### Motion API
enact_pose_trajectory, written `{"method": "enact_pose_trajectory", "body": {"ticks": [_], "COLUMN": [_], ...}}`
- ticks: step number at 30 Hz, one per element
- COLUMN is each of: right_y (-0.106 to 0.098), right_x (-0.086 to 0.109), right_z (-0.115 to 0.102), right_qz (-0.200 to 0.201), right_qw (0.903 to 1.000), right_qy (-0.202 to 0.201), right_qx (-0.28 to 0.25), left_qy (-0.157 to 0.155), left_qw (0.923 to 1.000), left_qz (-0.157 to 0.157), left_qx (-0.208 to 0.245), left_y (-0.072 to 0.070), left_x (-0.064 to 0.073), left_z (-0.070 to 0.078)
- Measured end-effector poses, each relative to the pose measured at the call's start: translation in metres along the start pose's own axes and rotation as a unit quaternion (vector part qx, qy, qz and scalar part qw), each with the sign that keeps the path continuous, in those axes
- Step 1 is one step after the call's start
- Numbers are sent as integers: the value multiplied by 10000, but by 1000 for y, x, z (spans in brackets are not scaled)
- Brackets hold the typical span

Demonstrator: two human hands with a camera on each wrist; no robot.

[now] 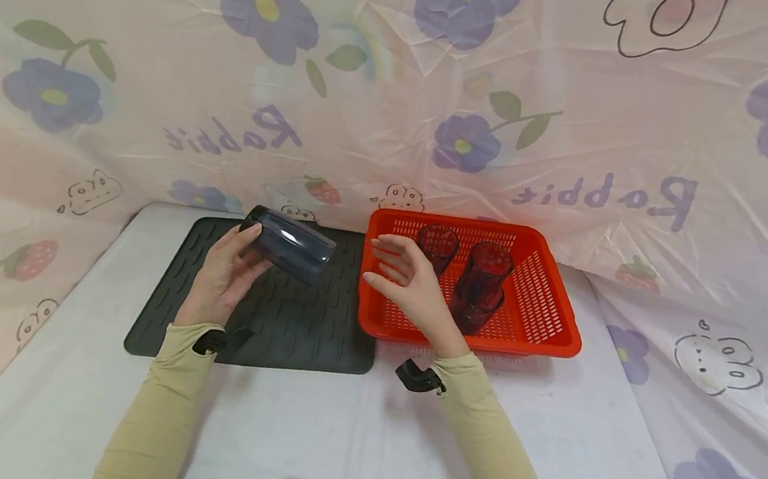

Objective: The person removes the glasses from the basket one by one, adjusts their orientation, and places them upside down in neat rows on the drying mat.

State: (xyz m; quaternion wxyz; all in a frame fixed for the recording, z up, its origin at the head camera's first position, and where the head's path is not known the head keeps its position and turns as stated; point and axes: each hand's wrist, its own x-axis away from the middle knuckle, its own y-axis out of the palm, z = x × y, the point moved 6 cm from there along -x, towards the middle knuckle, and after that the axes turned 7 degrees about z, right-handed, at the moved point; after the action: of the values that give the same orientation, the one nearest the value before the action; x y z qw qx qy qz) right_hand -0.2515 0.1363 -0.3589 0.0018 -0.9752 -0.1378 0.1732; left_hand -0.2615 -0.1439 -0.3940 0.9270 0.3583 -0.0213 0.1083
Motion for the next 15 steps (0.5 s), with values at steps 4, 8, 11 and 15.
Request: {"method": "enact_pose_trajectory", "body": {"ticks": [4,8,11,15], "right_y": [-16,-36,-52,-71], "right_x": [5,12,19,27], "right_z": [-7,-12,-15,-18], "right_qz": [174,409,593,817], "right_qw": [9998,9990,9978,9958], "right_qy": [-1,69,129,190], "right_qx": [112,192,267,353], "left_qy": [82,232,296,397], "left_qw": [9998,9984,9969,9955], "left_qz": [148,314,389,448], "left_qx": [-126,-418,-620,-740], "left_y": [-11,-23,-32,-45], "left_x": [-2,-2,-2,-2], "left_z": [5,13,17,24]}}
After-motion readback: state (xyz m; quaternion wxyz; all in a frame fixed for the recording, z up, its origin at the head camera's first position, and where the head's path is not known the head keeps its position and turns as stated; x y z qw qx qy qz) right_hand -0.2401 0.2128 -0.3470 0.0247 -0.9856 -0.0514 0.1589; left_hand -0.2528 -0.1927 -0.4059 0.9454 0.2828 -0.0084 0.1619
